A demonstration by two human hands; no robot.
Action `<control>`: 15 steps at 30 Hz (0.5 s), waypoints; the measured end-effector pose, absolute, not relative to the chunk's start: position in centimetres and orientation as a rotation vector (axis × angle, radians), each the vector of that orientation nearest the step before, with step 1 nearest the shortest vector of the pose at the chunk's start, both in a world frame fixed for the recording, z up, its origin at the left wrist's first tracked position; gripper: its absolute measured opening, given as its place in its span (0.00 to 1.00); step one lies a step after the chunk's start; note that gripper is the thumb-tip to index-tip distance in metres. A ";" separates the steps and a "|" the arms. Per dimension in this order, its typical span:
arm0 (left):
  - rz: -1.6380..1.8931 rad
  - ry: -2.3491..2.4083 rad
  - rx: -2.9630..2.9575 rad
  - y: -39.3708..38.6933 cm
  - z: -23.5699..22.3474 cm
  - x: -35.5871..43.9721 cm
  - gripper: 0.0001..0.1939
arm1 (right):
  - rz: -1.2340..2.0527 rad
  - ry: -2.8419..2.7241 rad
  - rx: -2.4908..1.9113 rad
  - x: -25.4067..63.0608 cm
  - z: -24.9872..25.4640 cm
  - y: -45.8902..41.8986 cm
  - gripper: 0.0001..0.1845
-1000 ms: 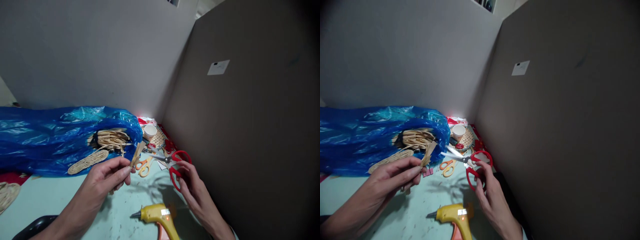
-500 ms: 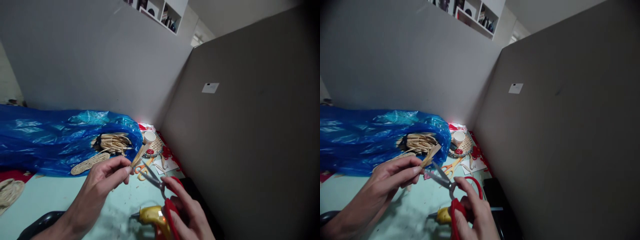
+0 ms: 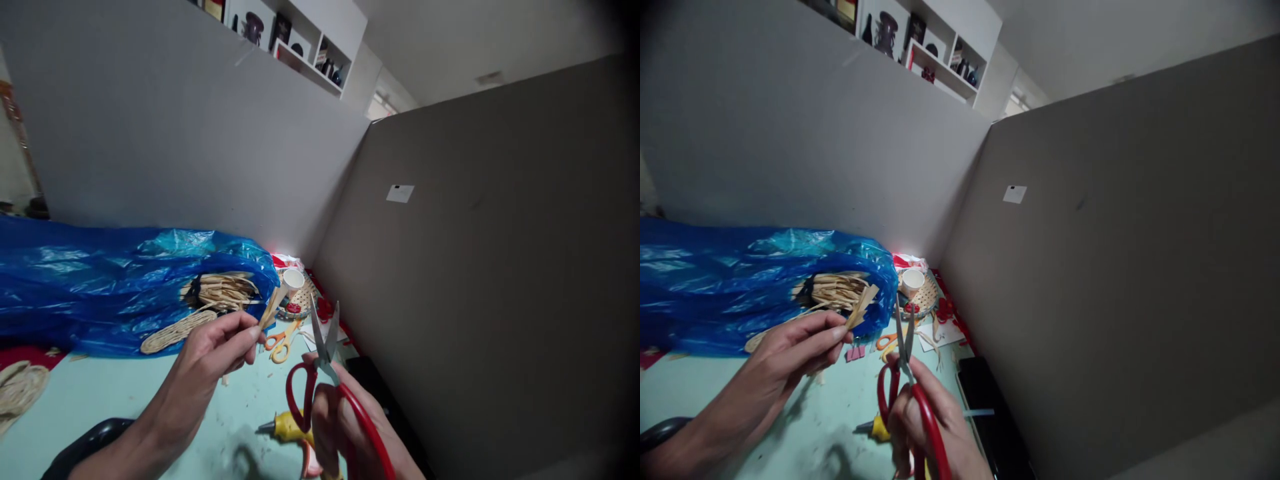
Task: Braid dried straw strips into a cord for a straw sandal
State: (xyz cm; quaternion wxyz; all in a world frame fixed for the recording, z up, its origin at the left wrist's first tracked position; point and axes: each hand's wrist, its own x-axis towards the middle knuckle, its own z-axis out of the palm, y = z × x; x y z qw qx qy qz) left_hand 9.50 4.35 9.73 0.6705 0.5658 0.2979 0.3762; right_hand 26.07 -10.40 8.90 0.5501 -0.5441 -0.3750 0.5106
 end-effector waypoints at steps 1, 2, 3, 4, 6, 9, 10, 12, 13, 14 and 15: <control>0.842 0.669 1.281 4.3 9.8 9.4 0.13 | 1.157 -0.944 -1.342 26.3 8.9 -10.3 0.39; 0.839 0.670 1.280 4.3 9.9 9.3 0.13 | 1.096 -1.002 -1.394 26.5 9.0 -10.2 0.36; 0.836 0.674 1.274 4.3 9.9 9.2 0.13 | 1.034 -1.052 -1.437 26.6 9.0 -10.1 0.34; 0.836 0.679 1.266 4.3 10.0 9.1 0.13 | 0.987 -1.087 -1.465 26.7 9.0 -10.1 0.32; 0.841 0.691 1.257 4.2 10.0 9.1 0.12 | 0.993 -1.113 -1.471 26.7 8.8 -10.0 0.31; 0.857 0.691 1.235 4.2 9.9 9.3 0.12 | 1.208 -1.069 -1.375 26.0 8.0 -9.7 0.32; 0.863 0.690 1.219 4.2 9.9 9.4 0.12 | 1.279 -1.041 -1.327 25.7 7.6 -9.5 0.32; 0.867 0.687 1.189 4.2 9.7 9.5 0.12 | 1.351 -1.020 -1.258 25.0 6.9 -9.1 0.33; 0.868 0.686 1.179 4.1 9.7 9.5 0.12 | 1.337 -1.037 -1.257 24.8 6.6 -8.9 0.33; 0.867 0.686 1.174 4.1 9.6 9.4 0.12 | 1.301 -1.058 -1.267 24.6 6.2 -8.8 0.33; 0.866 0.687 1.174 4.0 9.5 9.3 0.12 | 1.239 -1.089 -1.294 24.5 5.9 -8.6 0.32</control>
